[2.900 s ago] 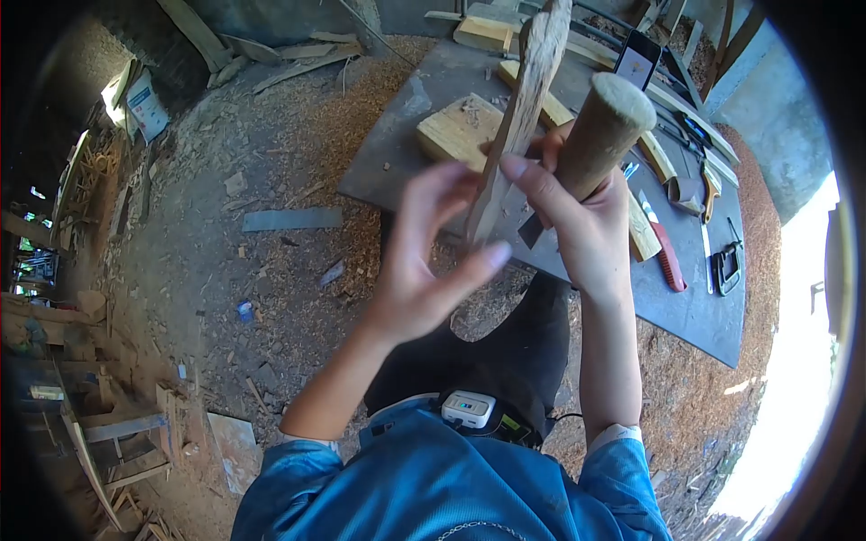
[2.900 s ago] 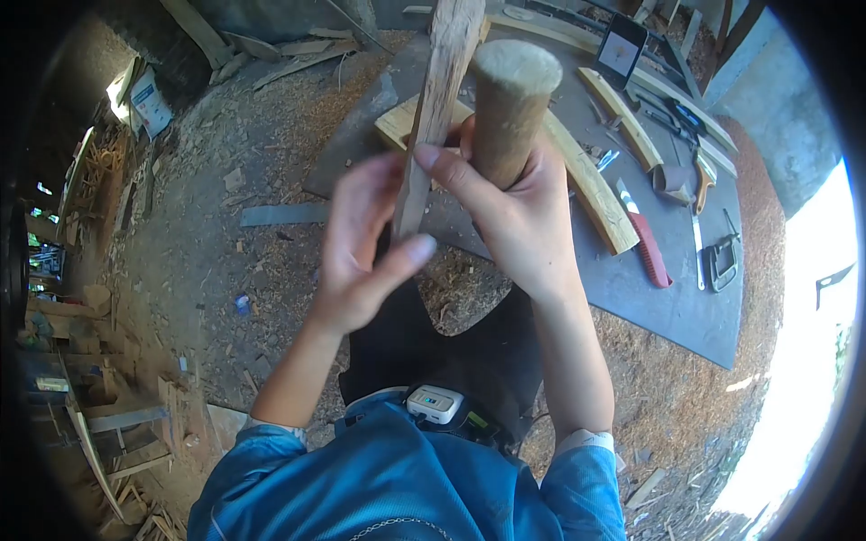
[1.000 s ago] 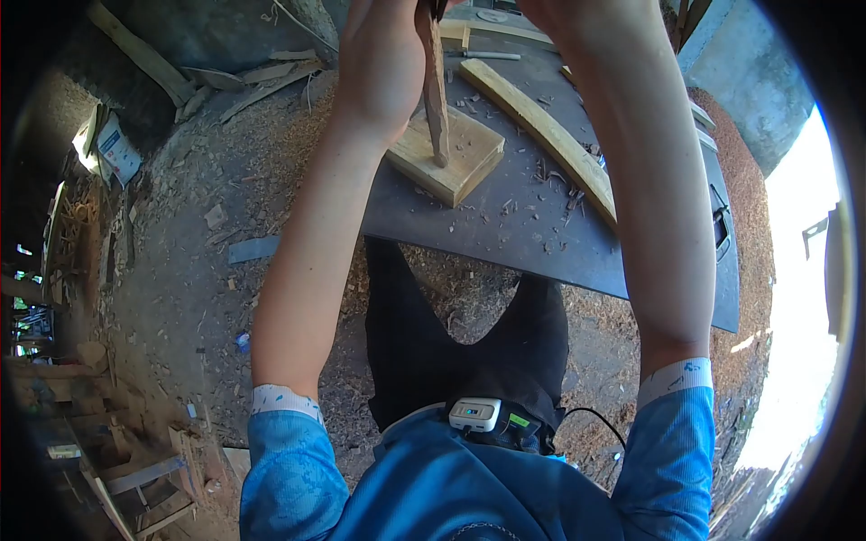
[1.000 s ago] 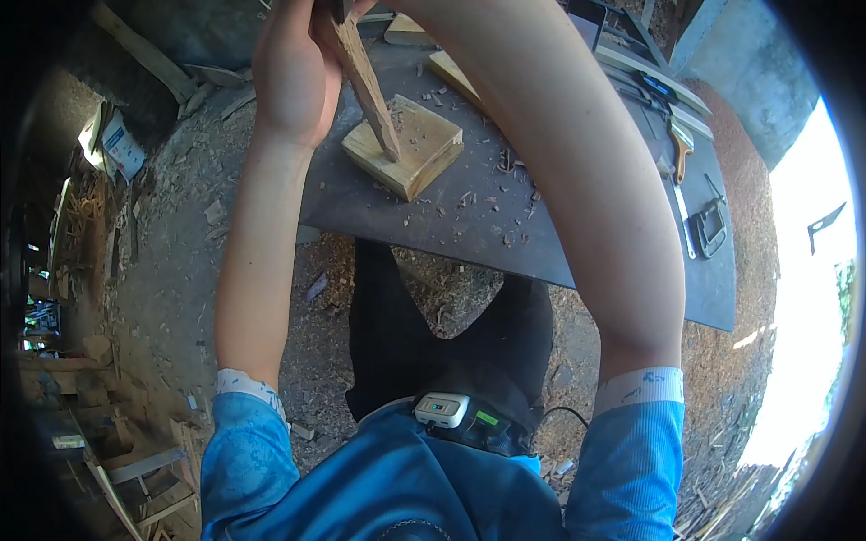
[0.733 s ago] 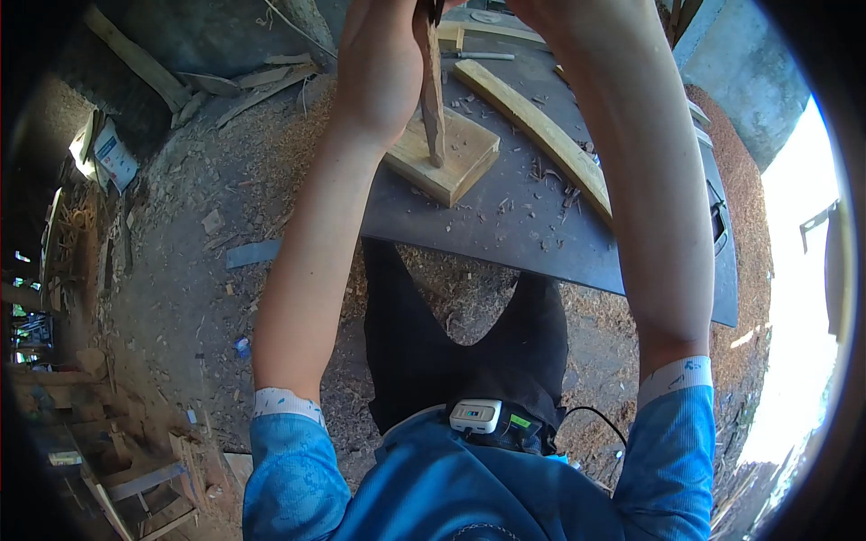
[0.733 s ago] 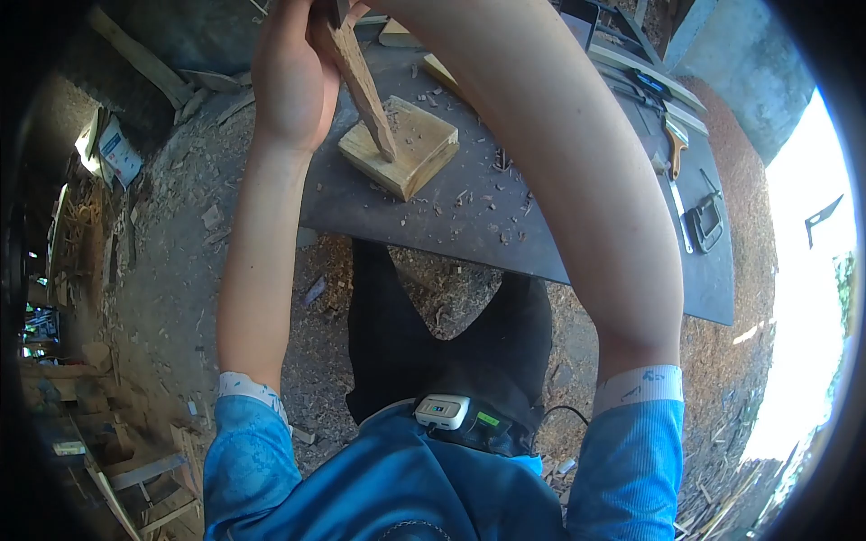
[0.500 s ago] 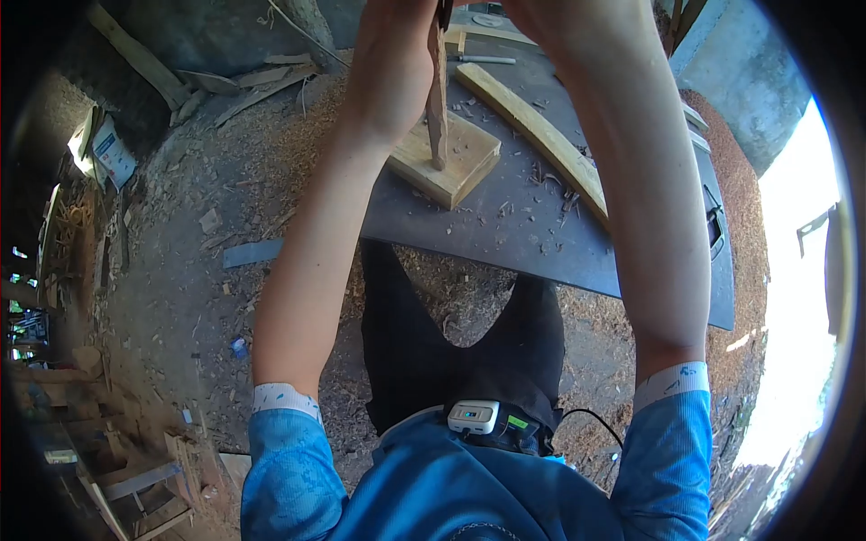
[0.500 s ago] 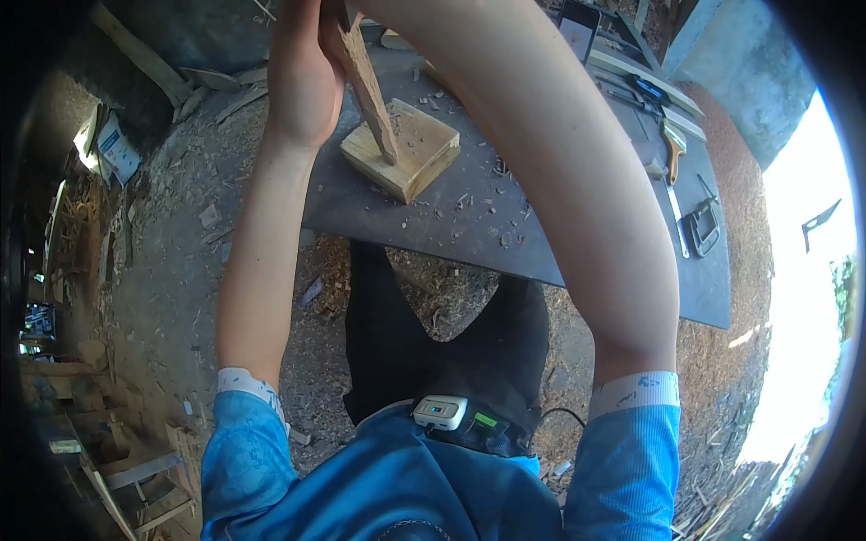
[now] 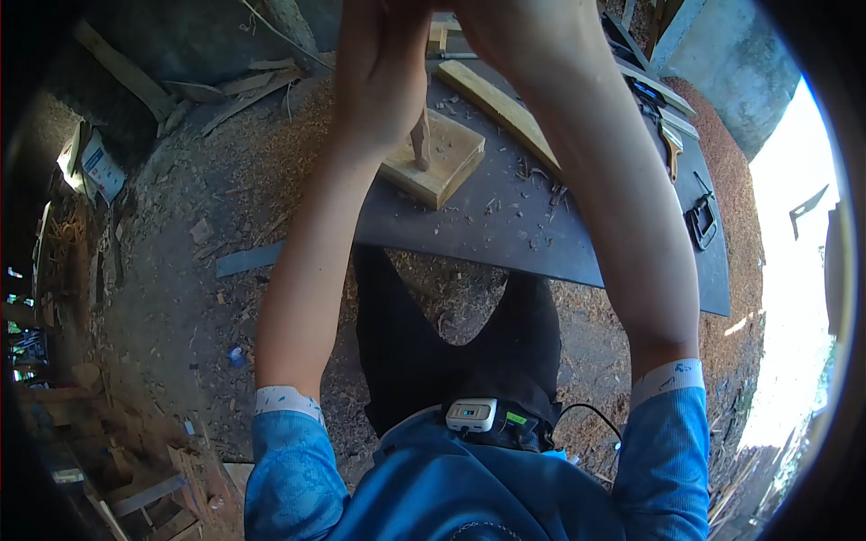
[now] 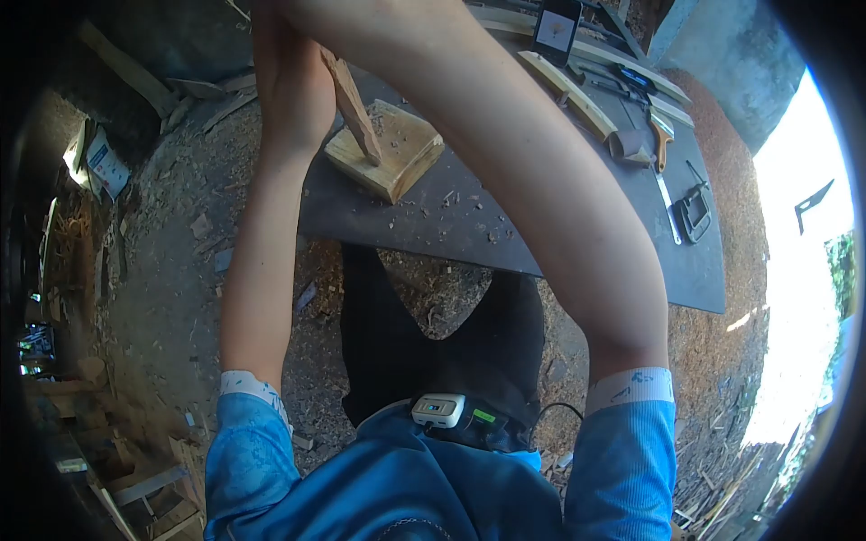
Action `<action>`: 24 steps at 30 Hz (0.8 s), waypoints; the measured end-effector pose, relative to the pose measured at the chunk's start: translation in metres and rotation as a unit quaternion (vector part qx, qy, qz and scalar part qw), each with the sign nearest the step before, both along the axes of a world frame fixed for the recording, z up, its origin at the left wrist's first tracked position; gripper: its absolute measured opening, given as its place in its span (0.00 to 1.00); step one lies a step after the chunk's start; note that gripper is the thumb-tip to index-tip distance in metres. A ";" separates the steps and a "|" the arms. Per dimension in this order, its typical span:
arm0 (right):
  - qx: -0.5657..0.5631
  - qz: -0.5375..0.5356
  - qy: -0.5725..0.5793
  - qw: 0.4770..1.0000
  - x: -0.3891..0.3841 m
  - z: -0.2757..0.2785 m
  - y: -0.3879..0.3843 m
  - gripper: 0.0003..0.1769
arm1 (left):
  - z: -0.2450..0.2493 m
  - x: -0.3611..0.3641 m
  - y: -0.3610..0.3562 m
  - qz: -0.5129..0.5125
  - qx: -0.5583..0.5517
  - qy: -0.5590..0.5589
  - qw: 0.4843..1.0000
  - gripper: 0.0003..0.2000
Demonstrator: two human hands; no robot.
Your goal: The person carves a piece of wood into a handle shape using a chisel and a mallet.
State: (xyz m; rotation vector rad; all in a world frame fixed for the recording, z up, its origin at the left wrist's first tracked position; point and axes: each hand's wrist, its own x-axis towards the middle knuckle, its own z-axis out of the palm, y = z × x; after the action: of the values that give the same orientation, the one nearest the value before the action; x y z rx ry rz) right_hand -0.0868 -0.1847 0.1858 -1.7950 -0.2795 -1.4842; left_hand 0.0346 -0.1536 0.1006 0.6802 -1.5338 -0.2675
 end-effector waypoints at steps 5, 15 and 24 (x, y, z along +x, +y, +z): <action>0.010 0.015 0.009 1.000 -0.009 -0.004 -0.037 0.26 | -0.013 0.032 -0.026 0.002 -0.077 -0.077 0.994 0.23; 0.019 0.024 0.032 0.999 -0.026 -0.010 -0.057 0.26 | -0.017 0.029 -0.031 -0.004 -0.079 -0.064 0.995 0.22; 0.000 0.029 0.050 0.998 -0.023 -0.004 -0.026 0.26 | -0.017 0.022 -0.020 -0.019 -0.022 -0.029 0.999 0.21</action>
State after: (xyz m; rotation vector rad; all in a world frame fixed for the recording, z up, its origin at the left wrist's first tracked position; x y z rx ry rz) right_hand -0.1097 -0.2104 0.1821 -1.8399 -0.2789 -1.3492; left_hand 0.0570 -0.1740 0.0839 0.6301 -1.6036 -0.2439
